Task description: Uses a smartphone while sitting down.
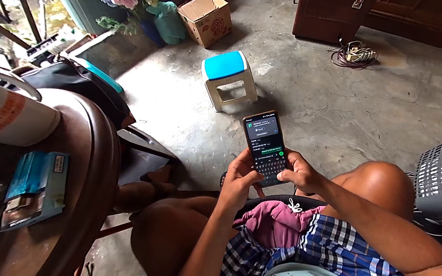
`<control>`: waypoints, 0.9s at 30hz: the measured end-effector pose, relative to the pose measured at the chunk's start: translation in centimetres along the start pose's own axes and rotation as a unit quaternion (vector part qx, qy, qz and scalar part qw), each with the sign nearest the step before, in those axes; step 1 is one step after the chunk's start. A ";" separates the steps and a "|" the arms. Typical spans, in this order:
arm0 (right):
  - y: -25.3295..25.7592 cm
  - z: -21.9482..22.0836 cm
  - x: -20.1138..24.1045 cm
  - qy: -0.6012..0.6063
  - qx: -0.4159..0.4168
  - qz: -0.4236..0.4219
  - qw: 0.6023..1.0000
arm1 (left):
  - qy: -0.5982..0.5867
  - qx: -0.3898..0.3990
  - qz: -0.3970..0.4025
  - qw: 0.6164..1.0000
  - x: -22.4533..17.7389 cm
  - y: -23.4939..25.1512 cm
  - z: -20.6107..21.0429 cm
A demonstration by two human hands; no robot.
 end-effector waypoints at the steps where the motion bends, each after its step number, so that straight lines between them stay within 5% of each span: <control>1: 0.0 -0.1 -0.1 0.007 0.007 -0.005 1.000 | -0.003 0.000 0.000 1.000 0.0 0.0 -0.1; 14: 0.2 0.5 -0.1 0.012 -0.045 -0.011 0.999 | 0.002 0.007 -0.003 1.000 0.1 0.0 0.0; 20: 0.0 0.1 -0.1 -0.005 -0.007 -0.005 1.000 | 0.002 0.002 0.000 1.000 0.1 0.0 0.0; 27: 0.1 0.9 0.2 0.000 -0.095 -0.004 0.995 | 0.000 0.033 0.002 0.999 0.2 -0.1 0.3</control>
Point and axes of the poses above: each hand's wrist, its own y-axis towards the middle knuckle, its own z-axis out of the palm, x = y × z, the point moved 1 cm from there along y, towards the middle knuckle, and after that the axes turned 13 degrees about -y, right-handed, at the moved point
